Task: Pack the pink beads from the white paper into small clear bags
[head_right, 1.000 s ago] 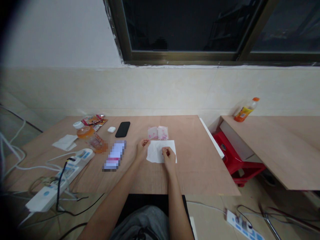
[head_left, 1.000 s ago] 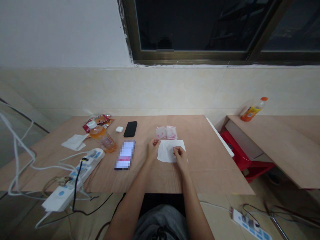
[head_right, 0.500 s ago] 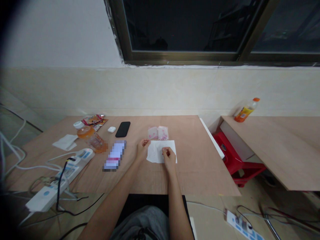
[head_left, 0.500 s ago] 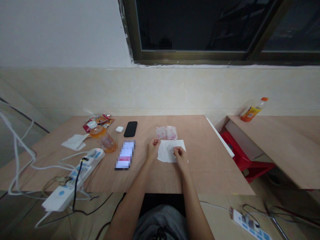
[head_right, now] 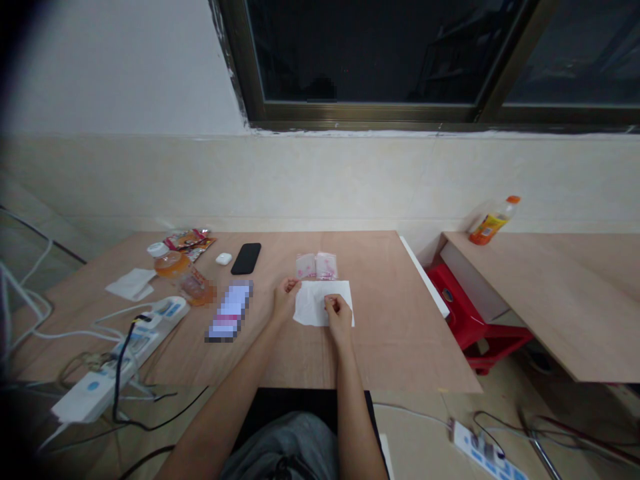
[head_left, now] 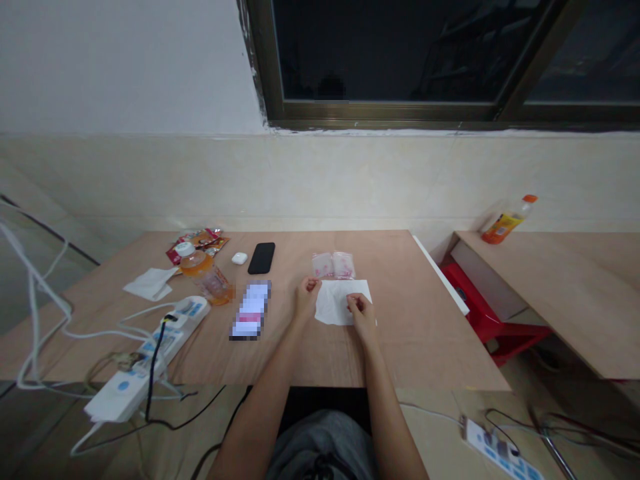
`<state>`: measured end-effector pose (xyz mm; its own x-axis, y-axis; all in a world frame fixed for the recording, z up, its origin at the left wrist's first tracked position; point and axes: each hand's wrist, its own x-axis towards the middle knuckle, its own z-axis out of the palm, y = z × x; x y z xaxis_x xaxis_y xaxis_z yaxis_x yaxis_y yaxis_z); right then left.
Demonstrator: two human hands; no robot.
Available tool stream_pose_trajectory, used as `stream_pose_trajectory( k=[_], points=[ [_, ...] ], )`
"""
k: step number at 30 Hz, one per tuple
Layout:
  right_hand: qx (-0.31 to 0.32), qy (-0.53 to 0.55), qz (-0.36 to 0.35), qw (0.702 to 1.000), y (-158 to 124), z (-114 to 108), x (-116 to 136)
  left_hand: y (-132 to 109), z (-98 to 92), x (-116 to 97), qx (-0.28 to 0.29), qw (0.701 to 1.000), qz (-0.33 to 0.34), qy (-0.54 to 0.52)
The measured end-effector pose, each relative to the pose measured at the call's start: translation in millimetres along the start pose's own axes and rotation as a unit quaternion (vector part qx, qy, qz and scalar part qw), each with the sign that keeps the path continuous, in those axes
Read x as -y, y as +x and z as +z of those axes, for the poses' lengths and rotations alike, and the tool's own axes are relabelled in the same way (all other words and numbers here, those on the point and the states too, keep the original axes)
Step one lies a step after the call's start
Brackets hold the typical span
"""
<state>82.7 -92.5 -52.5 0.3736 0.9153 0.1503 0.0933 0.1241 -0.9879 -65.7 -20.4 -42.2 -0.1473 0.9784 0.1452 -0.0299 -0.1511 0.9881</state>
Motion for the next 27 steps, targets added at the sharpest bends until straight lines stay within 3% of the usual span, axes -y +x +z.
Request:
stream_pose_trajectory(
  k=[27],
  points=[
    [-0.005, -0.006, 0.003, 1.0, -1.8, -0.3, 4.1, 0.4, -0.6, 2.0, 0.005, 1.0, -0.001, -0.007]
  ],
)
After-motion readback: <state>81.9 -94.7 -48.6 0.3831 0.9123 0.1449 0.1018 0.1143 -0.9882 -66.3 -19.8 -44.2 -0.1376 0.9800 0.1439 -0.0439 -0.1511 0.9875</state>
